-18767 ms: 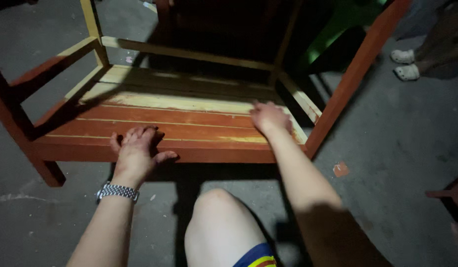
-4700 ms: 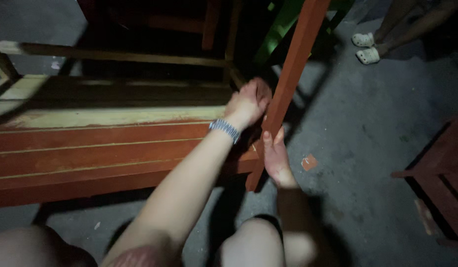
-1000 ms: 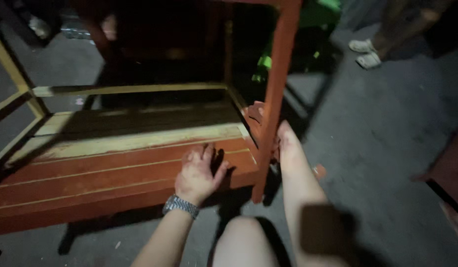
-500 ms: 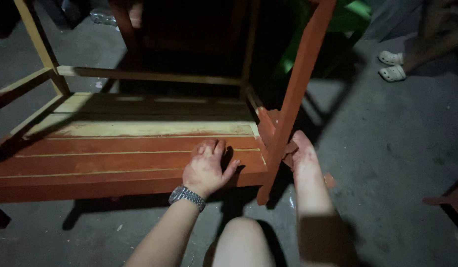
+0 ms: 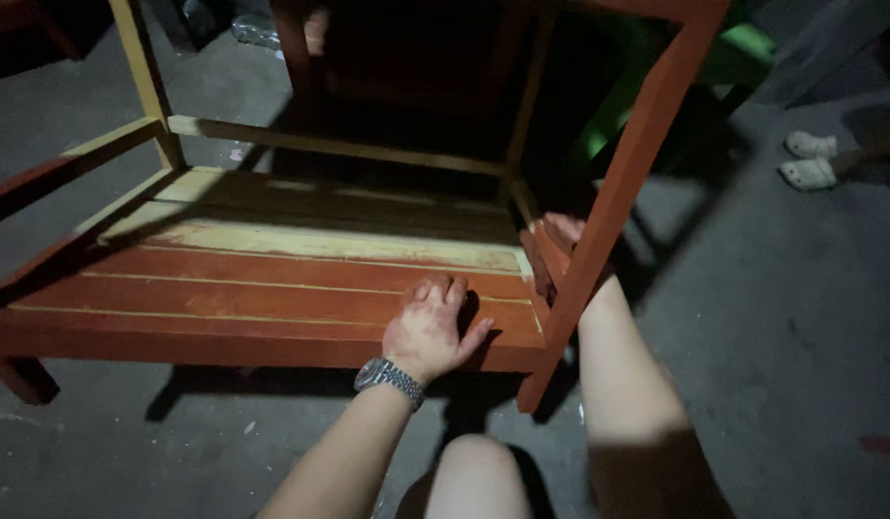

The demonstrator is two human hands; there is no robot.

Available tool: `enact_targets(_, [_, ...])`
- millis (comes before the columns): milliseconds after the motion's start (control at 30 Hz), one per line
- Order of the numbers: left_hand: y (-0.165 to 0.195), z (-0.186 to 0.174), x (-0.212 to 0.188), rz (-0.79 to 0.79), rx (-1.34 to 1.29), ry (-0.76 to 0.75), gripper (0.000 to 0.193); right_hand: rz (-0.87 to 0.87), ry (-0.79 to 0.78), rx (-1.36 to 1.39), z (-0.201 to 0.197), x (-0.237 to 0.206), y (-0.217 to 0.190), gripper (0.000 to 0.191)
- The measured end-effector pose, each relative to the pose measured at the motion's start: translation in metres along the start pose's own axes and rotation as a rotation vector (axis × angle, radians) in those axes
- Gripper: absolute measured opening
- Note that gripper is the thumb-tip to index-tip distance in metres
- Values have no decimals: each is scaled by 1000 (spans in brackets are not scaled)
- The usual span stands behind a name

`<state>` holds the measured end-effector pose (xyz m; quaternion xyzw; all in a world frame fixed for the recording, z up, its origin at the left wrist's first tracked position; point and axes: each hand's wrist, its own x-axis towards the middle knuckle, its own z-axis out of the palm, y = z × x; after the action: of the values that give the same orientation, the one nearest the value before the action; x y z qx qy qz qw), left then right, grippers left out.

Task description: The person kneels on the floor and wipes a reddish stain or finish onto a wooden chair frame using a brown cloth. They work the cloth over the seat slats, legs, and rails, repositioning the chair and re-folding the cloth to coat the bare wood surfaces.

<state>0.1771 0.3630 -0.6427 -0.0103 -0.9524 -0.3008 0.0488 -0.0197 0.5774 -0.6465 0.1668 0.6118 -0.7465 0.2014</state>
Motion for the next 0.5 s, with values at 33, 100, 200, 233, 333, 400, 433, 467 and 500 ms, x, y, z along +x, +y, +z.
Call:
enact_targets(33, [0,1,1,-10,-3,-2,73,4,-1,-6,-1,-1,-1,43])
enact_targets(100, [-3,3,3,32,12,61,72,9,-3,-20,-3,-8,-4,45])
enact_targets(200, [-8,7,4,75,10,124,73,-10,55,-7,-14,-34,-1,49])
enact_targets(233, [-9,8,5,25,-22,78,74,-41,107,-1,-18,-46,0,51])
enact_targets(333, [-14,10,4,24,-18,103,74,-151,246,7,-24,-84,-3,55])
enact_targets(400, [-17,11,4,47,-17,129,74,-227,348,12,-25,-110,-8,57])
enact_targets(433, [-18,10,4,47,-34,123,74,-269,404,9,-28,-125,-8,59])
enact_targets(467, [-19,10,4,48,-51,122,74,-316,456,5,-28,-138,-6,60])
enact_targets(500, [-21,9,4,66,-89,156,71,-352,507,-4,-29,-151,2,61])
